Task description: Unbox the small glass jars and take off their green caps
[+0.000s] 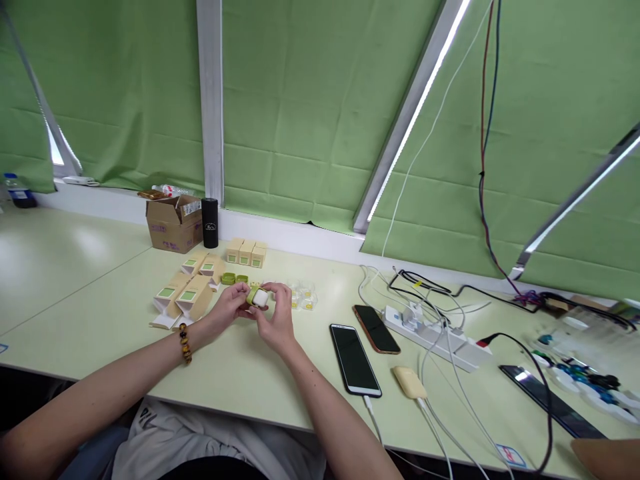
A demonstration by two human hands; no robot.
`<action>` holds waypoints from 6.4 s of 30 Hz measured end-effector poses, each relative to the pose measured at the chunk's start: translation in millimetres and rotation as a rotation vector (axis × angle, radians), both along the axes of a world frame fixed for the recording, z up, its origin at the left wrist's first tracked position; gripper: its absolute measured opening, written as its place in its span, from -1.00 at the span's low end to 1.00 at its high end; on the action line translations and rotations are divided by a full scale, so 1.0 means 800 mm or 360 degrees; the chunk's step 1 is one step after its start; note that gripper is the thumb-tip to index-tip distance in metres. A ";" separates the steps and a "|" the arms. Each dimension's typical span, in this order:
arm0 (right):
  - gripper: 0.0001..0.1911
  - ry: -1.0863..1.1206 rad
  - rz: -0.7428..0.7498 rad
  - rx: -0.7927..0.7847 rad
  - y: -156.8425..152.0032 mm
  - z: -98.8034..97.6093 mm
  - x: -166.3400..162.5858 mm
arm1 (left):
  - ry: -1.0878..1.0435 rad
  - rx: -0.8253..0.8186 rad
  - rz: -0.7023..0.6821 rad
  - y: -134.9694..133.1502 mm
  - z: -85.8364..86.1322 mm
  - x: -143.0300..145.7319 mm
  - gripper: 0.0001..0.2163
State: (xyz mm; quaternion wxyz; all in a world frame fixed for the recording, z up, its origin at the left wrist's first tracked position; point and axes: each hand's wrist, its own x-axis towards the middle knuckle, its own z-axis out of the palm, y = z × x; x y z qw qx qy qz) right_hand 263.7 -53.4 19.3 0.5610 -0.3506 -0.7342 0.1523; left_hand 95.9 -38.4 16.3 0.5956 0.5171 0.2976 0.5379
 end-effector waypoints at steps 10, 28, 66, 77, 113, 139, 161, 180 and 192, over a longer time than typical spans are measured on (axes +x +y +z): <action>-0.65 0.0409 0.0340 -0.0280 0.002 -0.006 -0.003 | 0.0454 0.0056 -0.0247 -0.010 -0.006 0.012 -0.65; -0.39 0.0739 0.0330 -0.0487 0.010 -0.003 -0.005 | 0.0875 0.1310 0.0607 -0.011 0.000 -0.006 -0.66; -0.64 0.0068 0.0109 -0.0387 0.009 -0.015 -0.003 | 0.1637 0.1727 0.0703 -0.022 0.003 -0.002 -0.73; -0.60 0.0179 0.0164 -0.0535 0.011 -0.010 -0.004 | 0.1634 0.1681 0.0744 -0.019 -0.003 0.001 -0.72; -0.60 0.0098 -0.0072 -0.0465 0.028 -0.020 0.011 | -0.0747 -0.0080 0.0175 0.018 0.018 -0.021 -0.81; -0.47 0.0704 -0.0470 -0.0257 0.038 0.008 0.039 | 0.2017 0.1486 0.0781 0.051 0.022 0.004 -0.92; -0.50 0.0644 -0.0441 -0.0266 0.038 0.004 0.035 | 0.2512 0.1574 0.0899 0.078 -0.020 0.030 -0.89; -0.53 0.0605 -0.0224 -0.0291 0.034 0.003 0.030 | 0.1968 0.1446 0.1147 0.045 0.029 -0.008 -0.71; -0.60 0.0528 0.0434 -0.0320 0.008 0.001 0.008 | 0.1645 0.1999 0.1049 -0.001 0.015 -0.032 -0.76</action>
